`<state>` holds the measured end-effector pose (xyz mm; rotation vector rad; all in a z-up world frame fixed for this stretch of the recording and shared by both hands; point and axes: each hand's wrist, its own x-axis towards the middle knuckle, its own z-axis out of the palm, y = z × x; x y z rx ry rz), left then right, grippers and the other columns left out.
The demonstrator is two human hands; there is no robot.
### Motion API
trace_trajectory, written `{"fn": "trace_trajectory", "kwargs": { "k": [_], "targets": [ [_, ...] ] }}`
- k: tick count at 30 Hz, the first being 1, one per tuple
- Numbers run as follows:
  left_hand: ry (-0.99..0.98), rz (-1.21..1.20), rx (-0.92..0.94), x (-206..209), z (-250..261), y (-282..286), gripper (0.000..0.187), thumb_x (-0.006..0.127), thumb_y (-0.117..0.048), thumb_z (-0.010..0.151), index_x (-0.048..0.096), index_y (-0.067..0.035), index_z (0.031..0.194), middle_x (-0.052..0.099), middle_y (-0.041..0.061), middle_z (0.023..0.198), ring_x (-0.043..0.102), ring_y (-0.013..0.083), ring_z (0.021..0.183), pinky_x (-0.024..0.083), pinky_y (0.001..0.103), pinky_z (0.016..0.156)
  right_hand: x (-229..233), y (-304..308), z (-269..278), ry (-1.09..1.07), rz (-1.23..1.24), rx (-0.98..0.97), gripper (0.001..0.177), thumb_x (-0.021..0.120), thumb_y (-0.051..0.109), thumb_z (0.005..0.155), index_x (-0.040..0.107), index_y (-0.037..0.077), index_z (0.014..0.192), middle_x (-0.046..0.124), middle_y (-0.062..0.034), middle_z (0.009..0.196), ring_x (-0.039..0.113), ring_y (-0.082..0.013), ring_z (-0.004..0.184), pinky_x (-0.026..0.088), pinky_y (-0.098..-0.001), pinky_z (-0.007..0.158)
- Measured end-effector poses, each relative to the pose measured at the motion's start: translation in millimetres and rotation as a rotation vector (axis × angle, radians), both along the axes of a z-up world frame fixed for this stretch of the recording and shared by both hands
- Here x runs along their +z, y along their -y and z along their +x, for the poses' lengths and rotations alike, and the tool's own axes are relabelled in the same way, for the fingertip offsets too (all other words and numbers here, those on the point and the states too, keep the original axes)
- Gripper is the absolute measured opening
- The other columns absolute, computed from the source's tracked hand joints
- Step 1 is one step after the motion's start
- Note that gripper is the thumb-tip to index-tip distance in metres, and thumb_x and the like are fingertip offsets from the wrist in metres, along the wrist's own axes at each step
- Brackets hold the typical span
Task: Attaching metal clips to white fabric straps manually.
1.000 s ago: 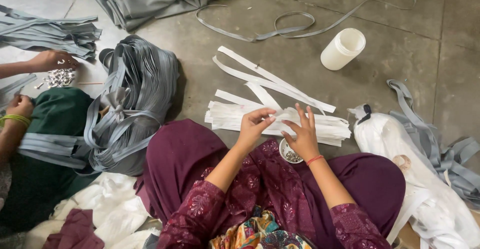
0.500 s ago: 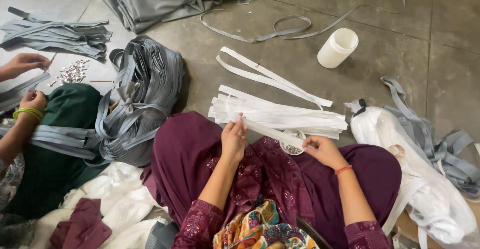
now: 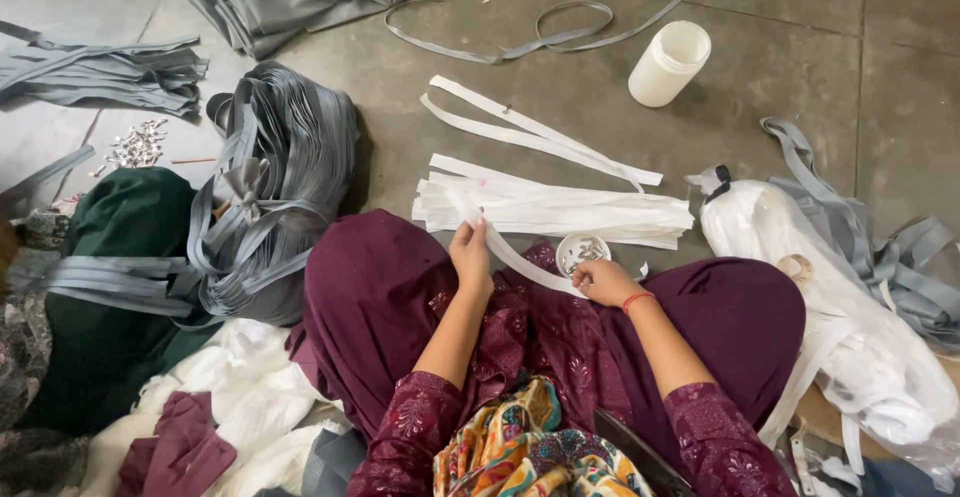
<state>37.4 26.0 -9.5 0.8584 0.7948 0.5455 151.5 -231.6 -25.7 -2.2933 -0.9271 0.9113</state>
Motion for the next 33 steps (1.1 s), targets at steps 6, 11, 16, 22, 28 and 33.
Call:
{"fn": "trace_trajectory", "kwargs": {
  "k": [6, 11, 16, 22, 28, 33],
  "targets": [
    [0.052, 0.177, -0.066, 24, -7, 6, 0.025, 0.069, -0.018, 0.105, 0.072, 0.006, 0.108, 0.07, 0.002, 0.093, 0.057, 0.007, 0.078, 0.044, 0.026, 0.068, 33, 3, -7, 0.1, -0.134, -0.064, 0.013, 0.071, 0.017, 0.079, 0.079, 0.019, 0.089, 0.077, -0.0033, 0.088, 0.073, -0.0237, 0.087, 0.055, -0.0403, 0.085],
    [0.039, 0.228, -0.246, 50, -14, 23, 0.024, 0.066, -0.021, 0.102, 0.076, -0.001, 0.109, 0.071, 0.001, 0.085, 0.06, 0.0083, 0.077, 0.042, 0.024, 0.066, 90, -6, -20, 0.255, -0.459, -0.105, 0.011, 0.075, 0.029, 0.082, 0.082, 0.023, 0.088, 0.076, -0.0024, 0.099, 0.068, -0.0268, 0.102, 0.048, -0.0481, 0.095],
    [0.178, 0.318, -0.414, 64, -22, 49, 0.024, 0.071, -0.021, 0.098, 0.073, 0.003, 0.099, 0.073, 0.001, 0.087, 0.069, 0.0088, 0.079, 0.053, 0.025, 0.072, 90, -14, -27, 0.393, -0.137, -0.218, 0.013, 0.078, 0.03, 0.085, 0.081, 0.018, 0.089, 0.073, -0.0029, 0.108, 0.063, -0.0273, 0.111, 0.049, -0.0438, 0.097],
    [-0.023, 0.911, -0.643, 99, -34, 65, 0.021, 0.076, -0.024, 0.089, 0.075, -0.004, 0.095, 0.068, 0.014, 0.077, 0.066, 0.0245, 0.063, 0.051, 0.034, 0.062, 70, -28, -44, -0.468, 0.871, -0.627, 0.022, 0.062, 0.015, 0.102, 0.072, 0.003, 0.117, 0.072, -0.0024, 0.112, 0.064, -0.0114, 0.101, 0.05, -0.0276, 0.092],
    [-0.218, 1.136, -0.807, 105, -34, 66, 0.026, 0.077, -0.034, 0.092, 0.076, -0.008, 0.089, 0.068, 0.017, 0.074, 0.066, 0.0356, 0.069, 0.05, 0.043, 0.062, 55, -33, -57, -0.453, 1.079, -0.741, 0.015, 0.069, 0.001, 0.098, 0.072, -0.003, 0.112, 0.071, -0.007, 0.108, 0.066, -0.0111, 0.097, 0.052, -0.0258, 0.091],
    [-0.107, 0.813, -0.694, 104, -33, 65, 0.022, 0.072, -0.023, 0.093, 0.075, -0.005, 0.107, 0.076, 0.012, 0.079, 0.076, 0.0191, 0.069, 0.055, 0.031, 0.064, 58, -39, -60, -0.434, 1.11, -0.778, 0.011, 0.074, -0.005, 0.09, 0.069, 0.0, 0.099, 0.071, -0.002, 0.097, 0.067, -0.0096, 0.089, 0.055, -0.0241, 0.084]
  ]
}}
